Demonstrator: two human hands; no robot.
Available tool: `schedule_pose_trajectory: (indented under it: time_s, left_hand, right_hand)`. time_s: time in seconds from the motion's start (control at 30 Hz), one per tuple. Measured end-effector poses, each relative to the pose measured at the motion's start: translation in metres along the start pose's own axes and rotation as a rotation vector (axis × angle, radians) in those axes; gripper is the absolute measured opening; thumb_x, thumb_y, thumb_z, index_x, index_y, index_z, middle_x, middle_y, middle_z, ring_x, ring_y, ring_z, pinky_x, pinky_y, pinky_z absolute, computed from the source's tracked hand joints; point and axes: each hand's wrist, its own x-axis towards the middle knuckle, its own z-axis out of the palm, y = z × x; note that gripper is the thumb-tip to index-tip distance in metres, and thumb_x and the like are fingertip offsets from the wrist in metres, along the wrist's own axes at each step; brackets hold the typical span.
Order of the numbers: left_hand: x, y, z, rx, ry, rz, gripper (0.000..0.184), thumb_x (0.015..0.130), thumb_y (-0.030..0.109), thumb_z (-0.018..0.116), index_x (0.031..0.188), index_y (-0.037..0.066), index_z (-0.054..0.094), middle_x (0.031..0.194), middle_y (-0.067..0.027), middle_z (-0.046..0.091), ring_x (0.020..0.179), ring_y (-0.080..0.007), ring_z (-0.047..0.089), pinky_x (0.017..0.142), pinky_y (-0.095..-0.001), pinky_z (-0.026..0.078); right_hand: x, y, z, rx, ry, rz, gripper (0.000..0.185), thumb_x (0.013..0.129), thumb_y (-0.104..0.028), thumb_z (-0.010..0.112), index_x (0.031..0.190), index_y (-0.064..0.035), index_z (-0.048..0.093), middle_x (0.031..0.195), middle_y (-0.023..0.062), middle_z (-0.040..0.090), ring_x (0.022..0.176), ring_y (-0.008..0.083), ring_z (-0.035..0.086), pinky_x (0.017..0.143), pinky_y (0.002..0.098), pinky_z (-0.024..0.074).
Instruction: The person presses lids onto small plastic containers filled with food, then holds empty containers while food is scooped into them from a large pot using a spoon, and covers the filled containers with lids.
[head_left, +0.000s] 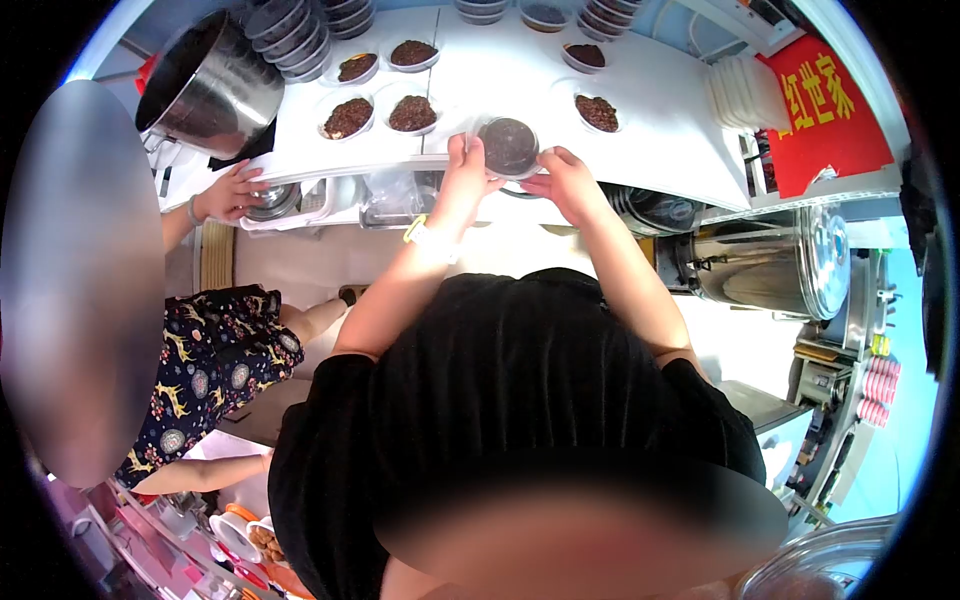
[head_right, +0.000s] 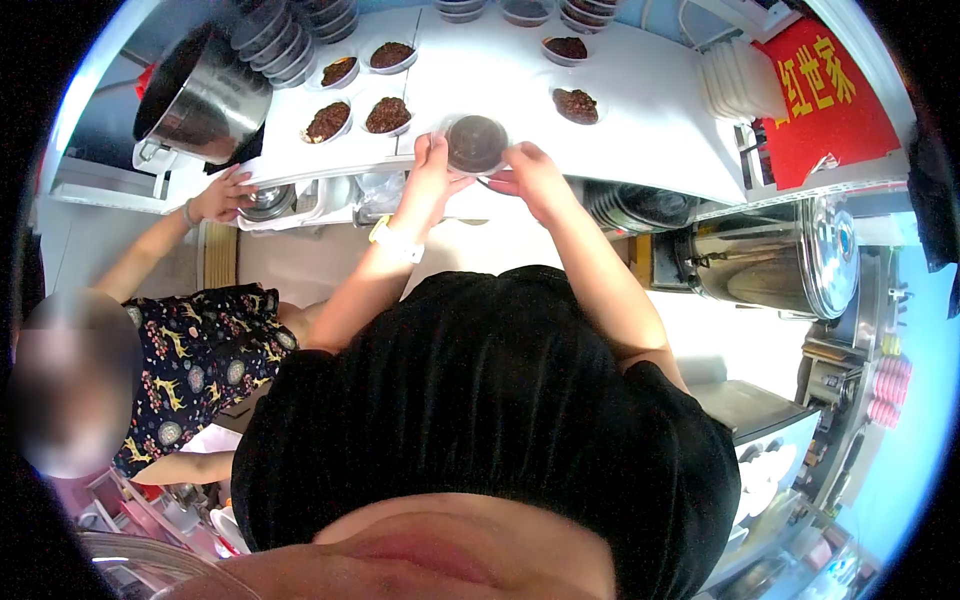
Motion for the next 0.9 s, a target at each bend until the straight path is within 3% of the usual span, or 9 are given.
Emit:
schedule_pose_trajectory:
  time_s: [0.1,0.2,0.33,0.5,0.57,0.67,0.73,0.83,0.9]
  left_hand:
    - [-0.019,0.013,0.002,0.043,-0.055,0.089,0.034,0.102,0.033,0.039,0.125,0.008,0.038,0.118,-0.0113,0.052,0.108,-0.0246,0.056,0.084,-0.0381,0.053]
    - [-0.029,0.018,-0.002,0.185,-0.263,-0.014,0.036,0.102,0.036,0.038,0.125,0.009,0.043,0.123,-0.0109,0.051,0.112,-0.0204,0.054,0.084,-0.0404,0.053]
    - [-0.022,0.009,-0.005,0.042,-0.281,-0.06,0.045,0.102,0.043,0.034,0.132,0.011,0.044,0.128,-0.0096,0.052,0.112,-0.0179,0.055,0.085,-0.0405,0.052]
    - [-0.024,0.024,-0.004,0.035,-0.235,-0.087,0.05,0.102,0.042,0.035,0.135,0.007,0.045,0.124,-0.0095,0.056,0.107,-0.0177,0.059,0.081,-0.036,0.054]
    - [-0.015,0.025,-0.011,0.183,-0.316,-0.04,0.046,0.101,0.039,0.041,0.128,0.003,0.052,0.115,-0.0092,0.062,0.098,-0.0159,0.064,0.078,-0.0312,0.056]
    - [-0.009,0.02,-0.008,0.227,-0.356,-0.11,0.043,0.1,0.035,0.045,0.122,0.001,0.056,0.106,-0.009,0.066,0.089,-0.0149,0.067,0.074,-0.0287,0.057]
    - [-0.01,0.019,-0.011,0.138,-0.396,-0.196,0.049,0.098,0.037,0.049,0.13,0.0,0.048,0.118,-0.0128,0.061,0.1,-0.0176,0.064,0.08,-0.0325,0.057]
    - [-0.032,0.009,-0.001,0.021,-0.314,-0.112,0.07,0.095,0.045,0.053,0.143,0.002,0.025,0.137,-0.0161,0.044,0.118,-0.0238,0.054,0.091,-0.0385,0.052]
    - [-0.041,0.008,0.004,0.045,-0.219,-0.14,0.066,0.095,0.048,0.05,0.138,0.001,0.036,0.131,-0.0151,0.051,0.114,-0.0231,0.057,0.09,-0.0382,0.052]
  right_hand:
    - [-0.015,-0.012,-0.002,0.049,0.047,0.07,0.047,0.095,-0.029,0.045,0.13,0.002,0.039,0.121,0.0177,0.051,0.109,0.0326,0.057,0.082,0.0358,0.0557]
    - [-0.015,-0.018,-0.003,0.091,-0.063,0.048,0.051,0.099,-0.036,0.04,0.134,0.0021,0.041,0.126,0.0173,0.052,0.112,0.0274,0.056,0.083,0.0338,0.0542]
    - [-0.005,0.002,-0.012,0.044,-0.067,-0.031,0.048,0.103,-0.034,0.035,0.131,0.0026,0.049,0.123,0.0185,0.056,0.114,0.0238,0.055,0.092,0.0359,0.0491]
    - [-0.02,0.004,-0.007,0.09,-0.073,-0.173,0.049,0.103,-0.033,0.035,0.133,0.0049,0.044,0.128,0.0204,0.052,0.114,0.0235,0.055,0.097,0.0369,0.0461]
    - [-0.027,-0.014,-0.008,0.174,-0.194,0.071,0.049,0.102,-0.033,0.036,0.135,0.004,0.041,0.132,0.0204,0.049,0.116,0.0246,0.053,0.098,0.0383,0.045]
    - [-0.021,-0.014,-0.003,-0.059,-0.152,0.135,0.05,0.102,-0.034,0.035,0.134,0.004,0.043,0.129,0.0204,0.051,0.115,0.026,0.054,0.099,0.0383,0.0444]
    - [-0.01,-0.004,-0.011,-0.084,-0.107,0.122,0.049,0.102,-0.034,0.034,0.132,0.003,0.046,0.125,0.0196,0.054,0.114,0.026,0.055,0.097,0.0363,0.0461]
    - [-0.003,0.002,-0.008,-0.062,0.039,-0.038,0.045,0.102,-0.032,0.032,0.125,-0.0015,0.056,0.113,0.0132,0.059,0.096,0.0213,0.06,0.08,0.029,0.0513]
    - [-0.006,0.011,-0.009,-0.16,0.055,-0.107,0.044,0.102,-0.032,0.032,0.125,-0.0032,0.055,0.111,0.0124,0.059,0.094,0.0207,0.059,0.078,0.0289,0.0507]
